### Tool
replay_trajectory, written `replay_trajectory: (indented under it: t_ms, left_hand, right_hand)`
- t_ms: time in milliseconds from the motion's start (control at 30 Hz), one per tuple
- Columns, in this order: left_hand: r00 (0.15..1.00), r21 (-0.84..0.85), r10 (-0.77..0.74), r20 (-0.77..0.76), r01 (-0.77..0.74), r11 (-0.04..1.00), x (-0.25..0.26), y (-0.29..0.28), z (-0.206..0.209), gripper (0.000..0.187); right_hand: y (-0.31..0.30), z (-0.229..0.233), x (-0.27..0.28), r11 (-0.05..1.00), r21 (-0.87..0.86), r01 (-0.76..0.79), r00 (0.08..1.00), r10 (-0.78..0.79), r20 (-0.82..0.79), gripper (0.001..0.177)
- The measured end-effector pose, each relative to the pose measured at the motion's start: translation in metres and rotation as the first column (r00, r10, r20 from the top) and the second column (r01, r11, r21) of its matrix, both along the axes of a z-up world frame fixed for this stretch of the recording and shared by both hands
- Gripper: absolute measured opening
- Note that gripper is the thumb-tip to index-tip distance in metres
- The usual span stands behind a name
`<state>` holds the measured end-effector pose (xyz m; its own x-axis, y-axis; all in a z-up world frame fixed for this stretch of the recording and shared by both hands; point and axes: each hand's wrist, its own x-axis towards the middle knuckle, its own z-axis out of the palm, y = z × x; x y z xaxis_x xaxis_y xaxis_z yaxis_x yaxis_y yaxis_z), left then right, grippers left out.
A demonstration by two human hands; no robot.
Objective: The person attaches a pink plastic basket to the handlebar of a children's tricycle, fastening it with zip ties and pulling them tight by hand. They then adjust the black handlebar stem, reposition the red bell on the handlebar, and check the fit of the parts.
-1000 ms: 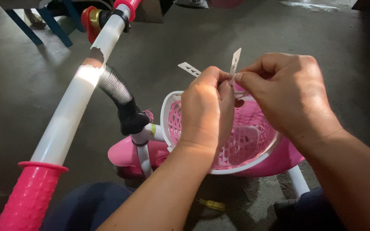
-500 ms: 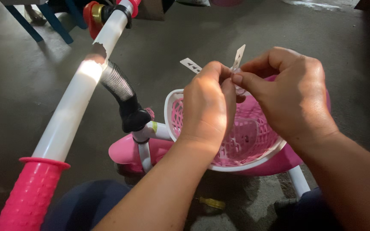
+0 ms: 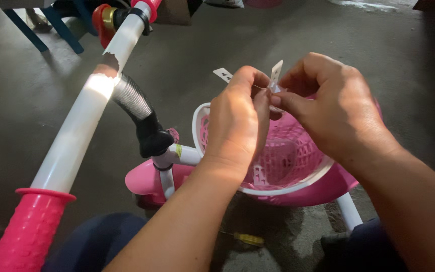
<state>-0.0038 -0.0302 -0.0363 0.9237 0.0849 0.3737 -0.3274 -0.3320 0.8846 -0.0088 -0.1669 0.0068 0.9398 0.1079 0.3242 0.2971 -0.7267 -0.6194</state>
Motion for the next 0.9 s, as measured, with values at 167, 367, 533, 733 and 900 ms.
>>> replay_trajectory:
  t_ms: [167, 367, 533, 733, 900]
  left_hand:
    - [0.973, 0.112, 0.087, 0.215, -0.113, 0.987, 0.001, 0.003, -0.003, 0.009]
    - [0.999, -0.039, 0.011, 0.051, -0.009, 0.999, -0.002, 0.016, 0.003, 0.008]
    - [0.997, 0.064, 0.041, 0.06, -0.044, 0.997, -0.012, 0.014, 0.009, 0.007]
    - [0.996, 0.175, -0.021, 0.088, 0.005, 0.985, -0.032, 0.017, 0.011, 0.015]
    - [0.882, 0.264, -0.106, 0.458, -0.021, 0.964, -0.046, 0.021, 0.015, 0.024]
  right_hand:
    - [-0.015, -0.007, 0.009, 0.998, 0.041, -0.052, 0.978, 0.059, -0.202, 0.042]
    - [-0.024, -0.011, 0.01, 0.995, -0.039, -0.096, 0.941, 0.077, -0.33, 0.045]
    - [-0.02, -0.006, -0.004, 0.99, -0.134, 0.042, 0.925, -0.089, -0.369, 0.031]
    - [-0.016, -0.004, -0.02, 0.996, -0.09, 0.001, 0.939, -0.032, -0.342, 0.031]
    - [-0.021, -0.009, -0.026, 0.994, -0.065, 0.085, 0.936, -0.102, -0.337, 0.032]
